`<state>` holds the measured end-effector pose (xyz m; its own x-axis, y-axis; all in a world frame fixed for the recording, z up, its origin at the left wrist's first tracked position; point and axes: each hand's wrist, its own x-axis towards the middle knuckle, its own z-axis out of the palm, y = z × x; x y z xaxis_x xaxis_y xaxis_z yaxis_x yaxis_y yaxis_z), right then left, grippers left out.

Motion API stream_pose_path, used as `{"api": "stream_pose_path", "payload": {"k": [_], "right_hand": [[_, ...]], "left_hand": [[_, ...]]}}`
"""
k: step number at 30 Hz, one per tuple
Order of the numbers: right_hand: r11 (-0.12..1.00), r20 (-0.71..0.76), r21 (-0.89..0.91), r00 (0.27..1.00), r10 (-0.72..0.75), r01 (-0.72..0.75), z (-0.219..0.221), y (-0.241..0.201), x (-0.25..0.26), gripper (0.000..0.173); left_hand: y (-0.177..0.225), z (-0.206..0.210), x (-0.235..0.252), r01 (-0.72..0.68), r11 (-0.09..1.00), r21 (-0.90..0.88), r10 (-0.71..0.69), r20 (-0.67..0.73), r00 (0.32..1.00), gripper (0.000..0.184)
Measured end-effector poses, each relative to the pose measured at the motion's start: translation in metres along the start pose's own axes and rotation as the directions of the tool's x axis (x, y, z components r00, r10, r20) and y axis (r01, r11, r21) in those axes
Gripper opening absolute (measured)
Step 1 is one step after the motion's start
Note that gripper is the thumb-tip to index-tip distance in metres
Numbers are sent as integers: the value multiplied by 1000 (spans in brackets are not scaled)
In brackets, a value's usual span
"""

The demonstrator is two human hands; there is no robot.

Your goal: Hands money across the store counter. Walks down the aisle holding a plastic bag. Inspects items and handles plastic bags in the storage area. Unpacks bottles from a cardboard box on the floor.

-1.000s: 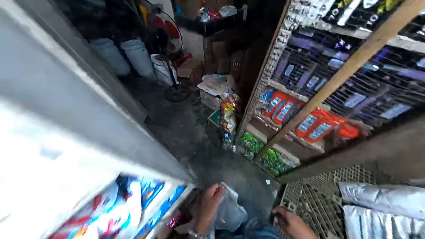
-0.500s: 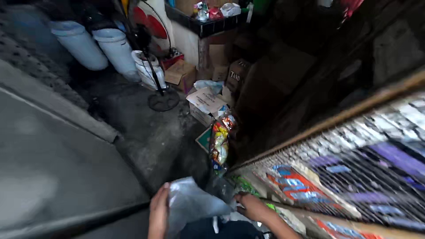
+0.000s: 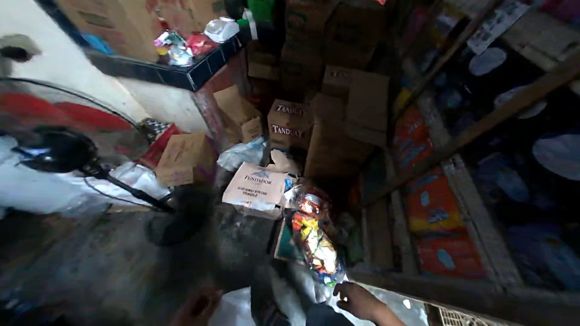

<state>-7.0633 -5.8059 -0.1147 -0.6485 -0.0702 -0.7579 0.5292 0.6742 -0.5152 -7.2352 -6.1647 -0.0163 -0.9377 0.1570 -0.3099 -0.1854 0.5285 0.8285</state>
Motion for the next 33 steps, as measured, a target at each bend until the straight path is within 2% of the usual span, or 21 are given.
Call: {"api": "stream_pose_path", "payload": {"k": [2, 4, 7, 10, 12, 14, 15, 17, 19, 20, 22, 24, 27, 30, 33], "right_hand": [[990, -54, 132, 998, -37, 44, -6, -19, 5, 37], [982, -71, 189, 997, 9, 5, -21, -37, 6, 38], [985, -85, 152, 992, 95, -81, -34, -30, 17, 40], [991, -83, 73, 989, 122, -116, -53, -11, 41, 42], [986, -107, 17, 981, 164, -163, -70, -12, 58, 45], [972, -128, -10, 965, 230, -233, -100, -45, 64, 47], [978, -177, 21, 962, 210, -209, -116, -66, 65, 48], [989, -341, 148, 938, 64, -14, -136, -108, 72, 49], [945, -514, 175, 845, -151, 275, -140, -141, 94, 54], [916, -557, 153, 798, -230, 371, -139, -157, 107, 60], [883, -576, 136, 761, -297, 448, -139, -193, 131, 71], [882, -585, 144, 757, -291, 450, -140, -229, 156, 68], [880, -645, 199, 734, -214, 432, -138, -281, 204, 43], [880, -671, 277, 733, -111, 387, -153, -339, 250, 29], [889, -610, 361, 792, -4, 283, -180, -405, 274, 33]], "left_hand": [[-1, -12, 38, -73, 997, -12, 73, 70, 995, 23], [-1, -14, 75, -148, 988, -49, 153, 123, 981, 21], [7, 1, 116, -205, 977, -58, 210, 120, 970, 17], [31, 23, 134, -248, 968, -42, 250, 35, 968, 15], [39, 37, 138, -219, 971, -100, 225, 61, 972, 19], [42, 50, 146, -194, 965, -175, 220, 142, 965, 19], [44, 56, 152, -204, 955, -214, 246, 194, 950, 17], [49, 66, 171, -229, 941, -248, 303, 322, 897, 17], [56, 72, 198, -269, 932, -241, 354, 461, 814, 18], [62, 73, 213, -285, 925, -251, 377, 530, 760, 19], [75, 75, 243, -302, 900, -314, 436, 626, 647, 20], [85, 73, 276, -298, 872, -388, 489, 667, 562, 20], [93, 52, 337, -257, 863, -435, 505, 716, 483, 19], [99, 15, 413, -249, 888, -387, 460, 765, 451, 19], [112, -29, 488, -285, 892, -352, 448, 777, 442, 19]]}}
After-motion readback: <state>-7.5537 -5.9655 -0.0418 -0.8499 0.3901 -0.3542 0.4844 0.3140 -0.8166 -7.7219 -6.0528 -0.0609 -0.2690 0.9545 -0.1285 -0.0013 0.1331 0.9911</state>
